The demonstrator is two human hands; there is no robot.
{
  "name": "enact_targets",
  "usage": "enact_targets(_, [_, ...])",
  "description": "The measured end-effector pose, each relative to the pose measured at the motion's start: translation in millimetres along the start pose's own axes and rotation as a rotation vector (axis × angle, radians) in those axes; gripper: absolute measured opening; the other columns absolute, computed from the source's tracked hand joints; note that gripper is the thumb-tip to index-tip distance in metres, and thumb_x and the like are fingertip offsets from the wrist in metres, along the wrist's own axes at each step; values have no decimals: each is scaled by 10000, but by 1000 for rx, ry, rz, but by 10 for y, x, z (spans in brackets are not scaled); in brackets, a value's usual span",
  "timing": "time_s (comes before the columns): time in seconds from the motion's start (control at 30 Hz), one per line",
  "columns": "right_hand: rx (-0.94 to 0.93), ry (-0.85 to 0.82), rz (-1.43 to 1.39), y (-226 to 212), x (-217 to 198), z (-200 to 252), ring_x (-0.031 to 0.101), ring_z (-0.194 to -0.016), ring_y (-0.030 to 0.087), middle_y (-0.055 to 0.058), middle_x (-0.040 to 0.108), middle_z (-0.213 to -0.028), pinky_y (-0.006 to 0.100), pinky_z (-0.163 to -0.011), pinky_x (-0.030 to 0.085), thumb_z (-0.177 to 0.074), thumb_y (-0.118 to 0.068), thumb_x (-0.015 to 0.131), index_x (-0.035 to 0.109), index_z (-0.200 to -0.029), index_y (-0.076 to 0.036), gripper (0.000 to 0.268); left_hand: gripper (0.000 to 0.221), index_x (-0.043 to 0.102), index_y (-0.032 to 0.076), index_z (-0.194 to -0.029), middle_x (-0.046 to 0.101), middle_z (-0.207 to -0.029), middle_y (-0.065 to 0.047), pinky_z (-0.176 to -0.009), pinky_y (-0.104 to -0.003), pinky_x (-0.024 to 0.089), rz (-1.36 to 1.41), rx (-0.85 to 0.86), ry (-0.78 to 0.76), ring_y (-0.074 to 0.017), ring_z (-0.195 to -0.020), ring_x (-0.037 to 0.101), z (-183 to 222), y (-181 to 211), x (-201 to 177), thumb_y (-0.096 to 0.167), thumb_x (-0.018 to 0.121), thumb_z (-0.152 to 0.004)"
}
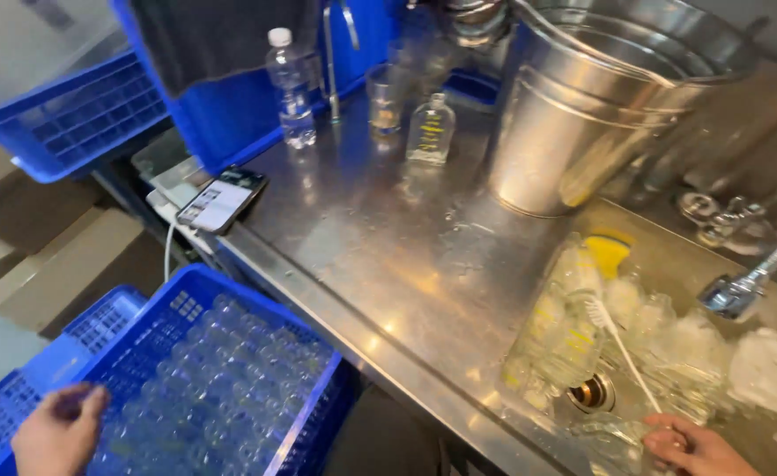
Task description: The person is rinsing glass bottles under a faucet, placing them in a sink, and then organizing them into a blue plastic crate.
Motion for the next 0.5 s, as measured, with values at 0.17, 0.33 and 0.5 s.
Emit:
enact_targets(0.17, [145,133,147,-756,811,930,681,-998,492,329,650,-1107,546,-897,499,-965,136,708,733,-1329,72,370,167,711,106,-1070,739,-964,-41,-805,-255,539,847,1014,-80,-120,-876,692,1182,3302,-849,192,749,-932])
enact_targets(0.33, [-33,37,135,-146,369,404,733,-909,421,281,696,-974,501,-886,583,-861,141,775,759,-1291,47,440,780,450,90,-1387,592,-1342,-124,-1043,-359,447,731,1264,-303,-226,-1233,564,1355,5840,-149,326,862,-769])
enact_targets(0.5, [-155,32,352,-123,206,425,822,-848,281,181,824,-946,344,-803,599,-816,8,859,769,-1283,-36,478,1002,248,204,-1554,451,-1482,-207,-1036,-586,420,248,1157,-237,-446,-1348,431,1708,6708,173,167,883,-780])
Point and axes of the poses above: each hand's wrist, its own z-axis away from the middle knuckle, its own x-axis out of the palm, y = z × x, the point moved 3 cm from there along -z, towards the middle knuckle
